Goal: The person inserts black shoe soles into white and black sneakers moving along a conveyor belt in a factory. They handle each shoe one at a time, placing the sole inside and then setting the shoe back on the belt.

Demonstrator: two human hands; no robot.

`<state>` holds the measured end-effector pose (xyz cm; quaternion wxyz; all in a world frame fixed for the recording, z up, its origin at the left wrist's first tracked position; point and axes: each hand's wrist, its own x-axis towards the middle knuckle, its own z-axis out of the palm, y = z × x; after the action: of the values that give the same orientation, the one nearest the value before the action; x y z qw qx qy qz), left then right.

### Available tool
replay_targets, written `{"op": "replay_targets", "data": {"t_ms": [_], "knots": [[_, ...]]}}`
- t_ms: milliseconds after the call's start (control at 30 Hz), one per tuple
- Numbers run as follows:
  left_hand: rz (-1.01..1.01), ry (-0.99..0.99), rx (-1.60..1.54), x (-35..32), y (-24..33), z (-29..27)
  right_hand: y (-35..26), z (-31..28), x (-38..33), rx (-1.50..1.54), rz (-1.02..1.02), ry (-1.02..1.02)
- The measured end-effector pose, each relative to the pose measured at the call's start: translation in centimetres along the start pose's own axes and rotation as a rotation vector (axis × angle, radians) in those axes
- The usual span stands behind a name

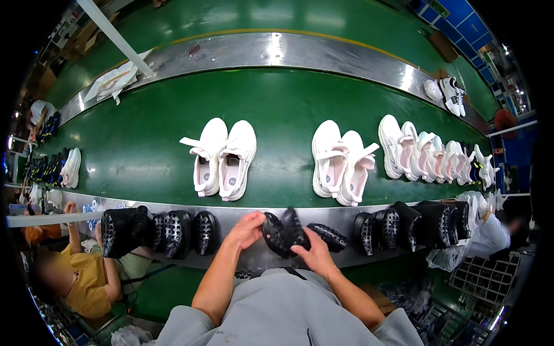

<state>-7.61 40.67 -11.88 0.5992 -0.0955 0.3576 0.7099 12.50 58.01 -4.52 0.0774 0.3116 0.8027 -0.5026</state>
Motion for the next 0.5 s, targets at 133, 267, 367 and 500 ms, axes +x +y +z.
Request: {"op": "replay_targets", "data": {"t_ms": [133,267,367,500], "knots": [[0.195,0.182,-0.087,-0.7,1.3,-1.0,0.0,-0.3,-0.9,-0.232,0.008,0.077],[0.330,0.243,-0.027,-1.1,2.8,-1.1,0.2,0.8,-1.3,-0.466,0.024,0.086],[0.346,0.255,-0.002,-2.1,4.3,0.1,1.2,1.7,-1.3,-0.549,-0.025,0.094],[0.293,0.244,-0.058,-2.4,4.9,2.2,-2.1,0.7,-1.6,-0.596,-0.112,0.115]]}}
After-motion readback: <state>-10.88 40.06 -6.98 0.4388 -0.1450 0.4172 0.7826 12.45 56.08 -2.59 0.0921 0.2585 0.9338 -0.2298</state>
